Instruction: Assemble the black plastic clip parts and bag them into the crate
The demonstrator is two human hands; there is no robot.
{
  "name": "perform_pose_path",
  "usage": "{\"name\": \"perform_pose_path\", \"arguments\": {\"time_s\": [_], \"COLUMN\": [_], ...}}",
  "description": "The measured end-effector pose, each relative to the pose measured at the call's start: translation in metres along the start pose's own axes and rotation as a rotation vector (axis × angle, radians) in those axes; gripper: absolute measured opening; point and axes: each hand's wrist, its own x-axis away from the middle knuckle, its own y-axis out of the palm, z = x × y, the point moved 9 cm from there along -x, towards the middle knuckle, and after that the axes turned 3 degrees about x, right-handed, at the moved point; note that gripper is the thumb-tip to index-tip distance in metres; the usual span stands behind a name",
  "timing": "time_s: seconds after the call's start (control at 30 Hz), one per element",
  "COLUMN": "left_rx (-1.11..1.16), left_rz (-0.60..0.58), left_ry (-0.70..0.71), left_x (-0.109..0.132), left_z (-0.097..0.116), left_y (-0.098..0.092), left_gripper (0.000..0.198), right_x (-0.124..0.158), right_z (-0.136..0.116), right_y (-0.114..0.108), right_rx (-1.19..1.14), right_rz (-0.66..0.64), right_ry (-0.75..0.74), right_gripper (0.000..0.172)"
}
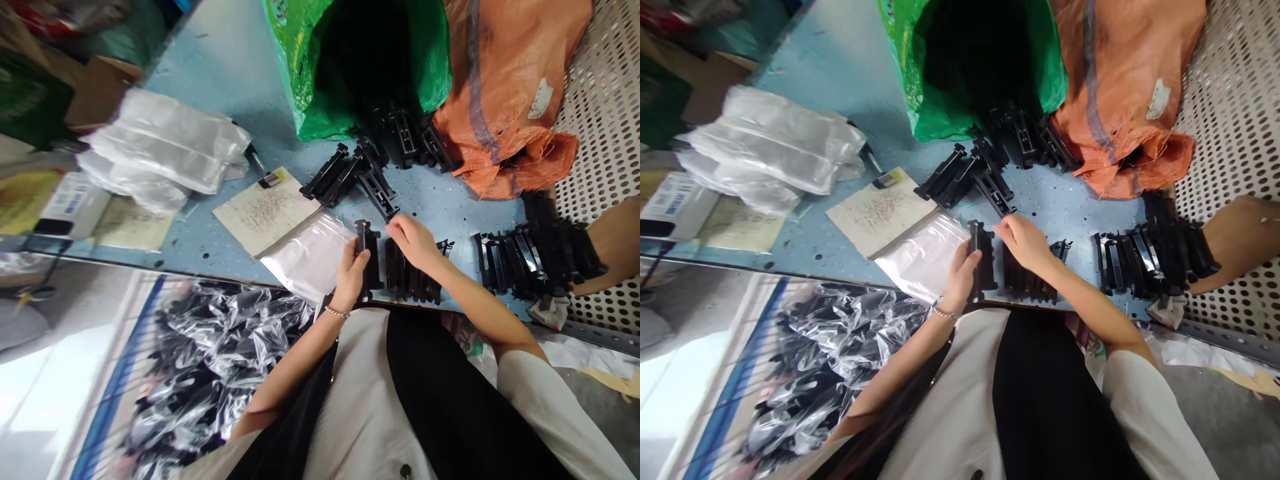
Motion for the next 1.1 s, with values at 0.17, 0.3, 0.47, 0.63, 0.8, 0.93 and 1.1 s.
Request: {"name": "perform_pose_path", "arguments": {"time_s": [0.17,0.3,0.47,0.63,0.8,0.93,1.1], "left_rx": [-0.353,-0.407,-0.001,0.288,0.295,0.235,0.364], "left_rz": [-0.011,-0.031,-0.066,-0.228,-0.367,-0.250,-0.109], "left_ry": [0.219,0.280,0.200,-0.103,-0.271,-0.190,-0.226], "left_x": [0.003,0.000,-0.012,0.000,0.028,0.019,0.004], "left_z": [-0.019,-0.008,0.038,0.061,0.058,0.058,0.059], "left_y": [0.022,0.029,0.039,0.066,0.081,0.068,0.043], "left_gripper": [0.049,0.058,0.064,0.042,0.046,0.046,0.049], "right_x": [-0.077,-0.073,0.023,0.071,0.041,0.018,0.044], "right_z": [0.031,0.063,0.011,-0.031,-0.014,-0.002,-0.032], "right_y": [-0.003,-0.025,-0.050,-0.058,-0.076,-0.053,-0.023], "right_rx": [0.366,0.264,0.233,0.156,0.111,-0.292,-0.229], "right_rz": [0.137,0.229,0.456,0.406,0.470,0.256,0.041], "right_ry": [0.094,0.174,-0.190,-0.411,-0.374,-0.171,-0.343], "right_gripper": [0.037,0.027,0.035,0.027,0.039,0.047,0.049]}}
